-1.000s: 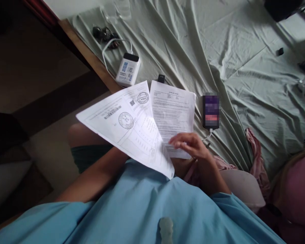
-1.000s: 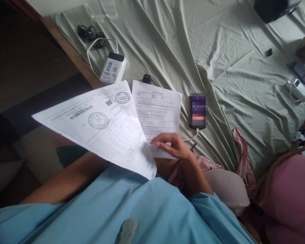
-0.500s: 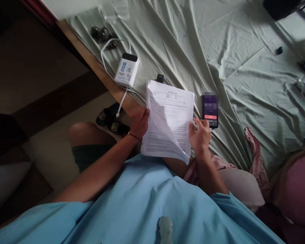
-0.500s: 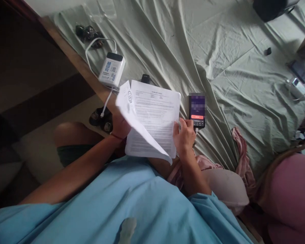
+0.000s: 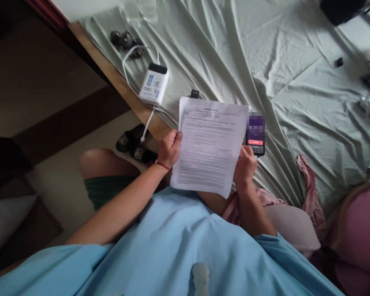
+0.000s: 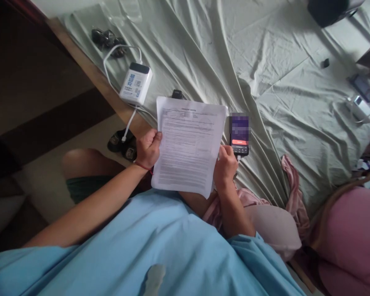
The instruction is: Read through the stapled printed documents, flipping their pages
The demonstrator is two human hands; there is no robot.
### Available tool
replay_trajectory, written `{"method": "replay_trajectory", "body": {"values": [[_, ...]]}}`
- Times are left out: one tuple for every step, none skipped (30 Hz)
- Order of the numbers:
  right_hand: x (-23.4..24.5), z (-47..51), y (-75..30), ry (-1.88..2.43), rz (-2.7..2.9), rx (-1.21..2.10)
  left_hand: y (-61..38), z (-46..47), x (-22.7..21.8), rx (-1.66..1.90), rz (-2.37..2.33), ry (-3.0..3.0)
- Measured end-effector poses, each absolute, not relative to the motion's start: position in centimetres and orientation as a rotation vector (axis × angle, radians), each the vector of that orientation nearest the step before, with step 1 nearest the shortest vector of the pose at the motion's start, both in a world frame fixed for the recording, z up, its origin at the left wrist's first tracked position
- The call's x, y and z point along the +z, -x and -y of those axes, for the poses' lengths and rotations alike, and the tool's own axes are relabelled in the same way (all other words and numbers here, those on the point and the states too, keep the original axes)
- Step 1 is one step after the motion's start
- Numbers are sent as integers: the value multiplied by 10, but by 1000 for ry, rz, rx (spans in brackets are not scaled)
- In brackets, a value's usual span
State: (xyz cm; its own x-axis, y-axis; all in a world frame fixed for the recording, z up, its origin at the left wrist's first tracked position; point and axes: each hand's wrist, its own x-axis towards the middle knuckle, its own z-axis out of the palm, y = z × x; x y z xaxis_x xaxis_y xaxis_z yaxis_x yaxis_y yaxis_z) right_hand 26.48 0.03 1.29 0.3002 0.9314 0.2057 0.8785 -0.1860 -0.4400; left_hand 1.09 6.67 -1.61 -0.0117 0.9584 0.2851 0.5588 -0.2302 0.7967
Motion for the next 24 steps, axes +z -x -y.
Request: {"method": "replay_trajectory", "body": {"values": [[13, 0, -265, 2096, 1609, 143, -11, -66, -16, 1148, -1570, -1817], [13, -1, -265, 2095, 1610, 140, -11, -66, -15, 1143, -1570, -1821], [13, -1, -265, 2095, 1609, 135, -11, -66, -15, 1138, -1569, -1827], [12, 0, -265, 2093, 1610, 130, -11, -66, -15, 1134, -1569, -1832], [12, 0, -265, 2091, 1610, 125, -10, -66, -15, 1130, -1569, -1839], [12, 0, -265, 2087, 1612, 122, -10, -66, -16, 1127, -1569, -1846], [12, 0, -265, 2083, 1616, 123, -10, -66, -16, 1125, -1568, -1852], [12, 0, -265, 2077, 1624, 131, -10, -66, -16, 1124, -1569, -1858], [12, 0, -265, 2073, 1632, 144, -10, -66, -16, 1126, -1569, -1864], [13, 0, -265, 2071, 1638, 158, -10, -67, -16, 1129, -1569, -1869], [13, -1, -265, 2072, 1639, 170, -10, -67, -16, 1134, -1567, -1871], [13, -1, -265, 2078, 1635, 177, -11, -67, -16, 1141, -1565, -1871], [13, -2, -264, 2091, 1625, 179, -11, -67, -16, 1146, -1563, -1870], [13, -2, -265, 2109, 1613, 180, -11, -67, -15, 1146, -1563, -1868], [13, -2, -265, 2132, 1604, 183, -11, -67, -15, 1144, -1564, -1864], [13, -3, -265, 2156, 1599, 188, -11, -67, -14, 1139, -1565, -1860], [12, -3, -266, 2178, 1598, 199, -11, -67, -14, 1133, -1567, -1856], [12, -3, -266, 2194, 1600, 212, -11, -66, -14, 1127, -1568, -1852], [11, -3, -267, 2201, 1606, 223, -11, -66, -14, 1125, -1569, -1848], [10, -3, -267, 2198, 1611, 230, -11, -66, -14, 1123, -1570, -1846], [10, -3, -267, 2188, 1612, 231, -11, -66, -14, 1121, -1572, -1846], [10, -3, -268, 2172, 1610, 229, -11, -66, -14, 1120, -1573, -1849], [9, -3, -268, 2154, 1610, 227, -11, -66, -14, 1122, -1571, -1854], [9, -3, -268, 2133, 1610, 229, -11, -66, -14, 1124, -1570, -1859]]}}
